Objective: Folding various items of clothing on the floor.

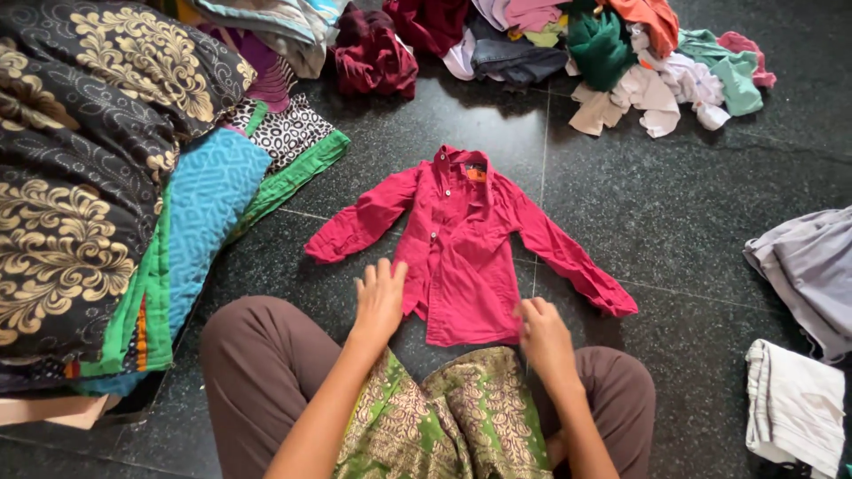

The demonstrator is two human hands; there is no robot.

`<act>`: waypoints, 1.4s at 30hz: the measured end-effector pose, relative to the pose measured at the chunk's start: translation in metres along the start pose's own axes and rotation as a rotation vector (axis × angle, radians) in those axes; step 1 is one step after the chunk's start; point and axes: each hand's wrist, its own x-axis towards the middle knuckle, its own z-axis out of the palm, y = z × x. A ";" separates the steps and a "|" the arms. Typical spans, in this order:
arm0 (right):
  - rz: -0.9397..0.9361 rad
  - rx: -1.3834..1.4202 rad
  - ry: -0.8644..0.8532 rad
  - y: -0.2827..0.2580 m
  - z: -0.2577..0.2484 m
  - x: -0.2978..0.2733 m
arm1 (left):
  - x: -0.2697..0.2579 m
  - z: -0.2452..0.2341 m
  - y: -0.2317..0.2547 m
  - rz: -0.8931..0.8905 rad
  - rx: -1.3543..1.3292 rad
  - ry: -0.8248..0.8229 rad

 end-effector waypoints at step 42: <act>0.318 -0.169 0.107 -0.014 -0.014 0.014 | 0.337 0.212 0.094 -0.481 -1.014 0.161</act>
